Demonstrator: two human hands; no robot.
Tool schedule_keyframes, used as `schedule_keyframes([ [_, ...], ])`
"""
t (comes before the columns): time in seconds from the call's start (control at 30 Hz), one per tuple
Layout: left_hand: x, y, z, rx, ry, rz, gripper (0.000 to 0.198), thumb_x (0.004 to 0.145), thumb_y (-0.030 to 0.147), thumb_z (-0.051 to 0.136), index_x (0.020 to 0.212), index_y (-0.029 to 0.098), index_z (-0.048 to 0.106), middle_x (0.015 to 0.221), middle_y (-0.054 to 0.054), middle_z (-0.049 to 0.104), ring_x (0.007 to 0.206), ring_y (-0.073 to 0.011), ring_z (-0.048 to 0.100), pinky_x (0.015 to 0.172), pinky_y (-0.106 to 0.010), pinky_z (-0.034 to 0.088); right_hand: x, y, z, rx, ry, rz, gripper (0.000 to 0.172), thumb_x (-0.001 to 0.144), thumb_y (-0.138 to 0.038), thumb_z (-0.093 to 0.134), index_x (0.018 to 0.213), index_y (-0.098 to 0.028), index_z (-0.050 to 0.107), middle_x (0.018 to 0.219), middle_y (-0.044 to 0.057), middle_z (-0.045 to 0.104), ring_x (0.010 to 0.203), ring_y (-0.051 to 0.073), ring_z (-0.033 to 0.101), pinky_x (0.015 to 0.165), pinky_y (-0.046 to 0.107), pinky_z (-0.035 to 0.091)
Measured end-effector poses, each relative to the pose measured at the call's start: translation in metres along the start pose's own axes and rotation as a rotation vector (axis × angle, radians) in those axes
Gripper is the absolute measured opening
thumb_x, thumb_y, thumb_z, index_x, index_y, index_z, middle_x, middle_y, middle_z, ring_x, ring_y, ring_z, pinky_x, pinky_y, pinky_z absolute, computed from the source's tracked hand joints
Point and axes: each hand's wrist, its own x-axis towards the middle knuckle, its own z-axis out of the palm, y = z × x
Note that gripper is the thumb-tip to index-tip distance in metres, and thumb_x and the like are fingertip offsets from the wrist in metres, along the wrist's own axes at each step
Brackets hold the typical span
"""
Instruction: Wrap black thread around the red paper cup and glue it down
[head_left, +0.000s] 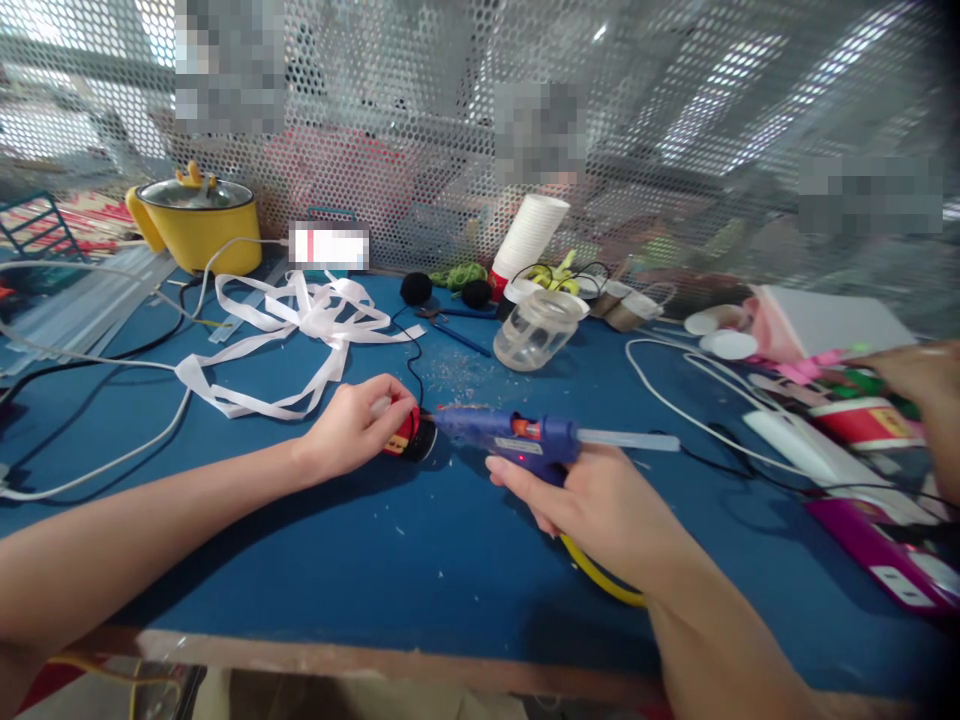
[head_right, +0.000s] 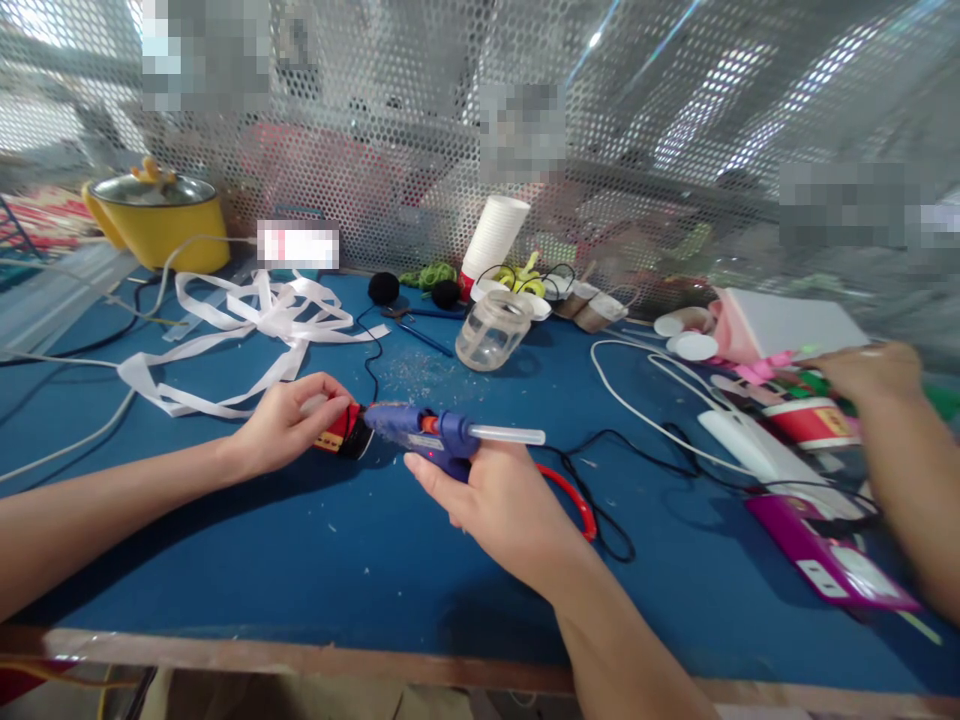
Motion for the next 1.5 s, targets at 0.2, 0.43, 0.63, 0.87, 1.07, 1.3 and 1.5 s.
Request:
schedule_keyframes([
  [0.2,-0.003,-0.001,0.0,0.034,-0.001,0.089,0.018,0.084,0.028,0.045,0.079,0.015,0.057,0.066,-0.001,0.064,0.057,-0.0101,0.056,0.055,-0.019,0.044,0.006,0.003,0.0,0.06,-0.004,0.011,0.029,0.08,-0.044,0.05,0.066,-0.019,0.056,0.039,-0.004,0.049,0.038,0.012,0.051,0.042,0.023,0.043],
  [0.43,-0.004,0.001,0.0,0.057,-0.003,0.14,0.017,0.084,0.026,0.046,0.079,0.014,0.057,0.065,-0.001,0.064,0.055,-0.0092,0.055,0.053,-0.018,0.042,0.012,0.005,0.001,0.101,-0.041,-0.001,0.029,0.081,-0.041,0.05,0.065,-0.018,0.057,0.039,-0.004,0.05,0.038,0.011,0.052,0.044,0.022,0.043],
  [0.63,-0.004,-0.001,0.0,0.06,-0.003,0.145,0.016,0.084,0.025,0.046,0.08,0.014,0.057,0.066,-0.001,0.064,0.056,-0.0095,0.056,0.053,-0.018,0.041,0.008,0.004,0.0,0.091,-0.042,0.024,0.03,0.081,-0.043,0.05,0.065,-0.019,0.055,0.04,-0.004,0.051,0.04,0.012,0.053,0.045,0.022,0.043],
  [0.87,-0.004,-0.001,-0.001,0.054,-0.009,0.142,0.016,0.084,0.026,0.046,0.08,0.015,0.057,0.065,0.0,0.063,0.055,-0.0094,0.055,0.054,-0.018,0.042,0.01,0.002,0.0,0.078,-0.034,0.007,0.029,0.081,-0.041,0.049,0.062,-0.019,0.054,0.041,-0.003,0.052,0.04,0.012,0.053,0.046,0.023,0.043],
  [1.07,-0.004,-0.002,0.0,0.04,-0.012,0.13,0.017,0.084,0.026,0.046,0.081,0.015,0.058,0.068,-0.002,0.065,0.057,-0.0102,0.056,0.055,-0.019,0.043,0.006,0.002,-0.001,0.085,-0.028,0.04,0.03,0.079,-0.044,0.051,0.063,-0.019,0.054,0.041,-0.003,0.052,0.038,0.012,0.052,0.042,0.022,0.042],
  [1.3,-0.004,-0.002,-0.001,0.043,-0.015,0.128,0.018,0.084,0.027,0.046,0.081,0.015,0.058,0.067,-0.001,0.064,0.057,-0.0099,0.056,0.054,-0.019,0.043,0.005,0.002,-0.001,0.08,-0.033,0.038,0.03,0.078,-0.045,0.05,0.064,-0.019,0.054,0.04,-0.003,0.05,0.038,0.012,0.052,0.043,0.023,0.042],
  [1.5,-0.003,-0.001,0.0,0.035,-0.015,0.111,0.018,0.084,0.027,0.046,0.081,0.015,0.058,0.068,-0.001,0.065,0.059,-0.0106,0.057,0.056,-0.019,0.044,0.002,-0.001,-0.003,0.065,-0.01,0.044,0.029,0.078,-0.044,0.051,0.062,-0.019,0.055,0.039,-0.003,0.051,0.037,0.013,0.052,0.042,0.023,0.042],
])
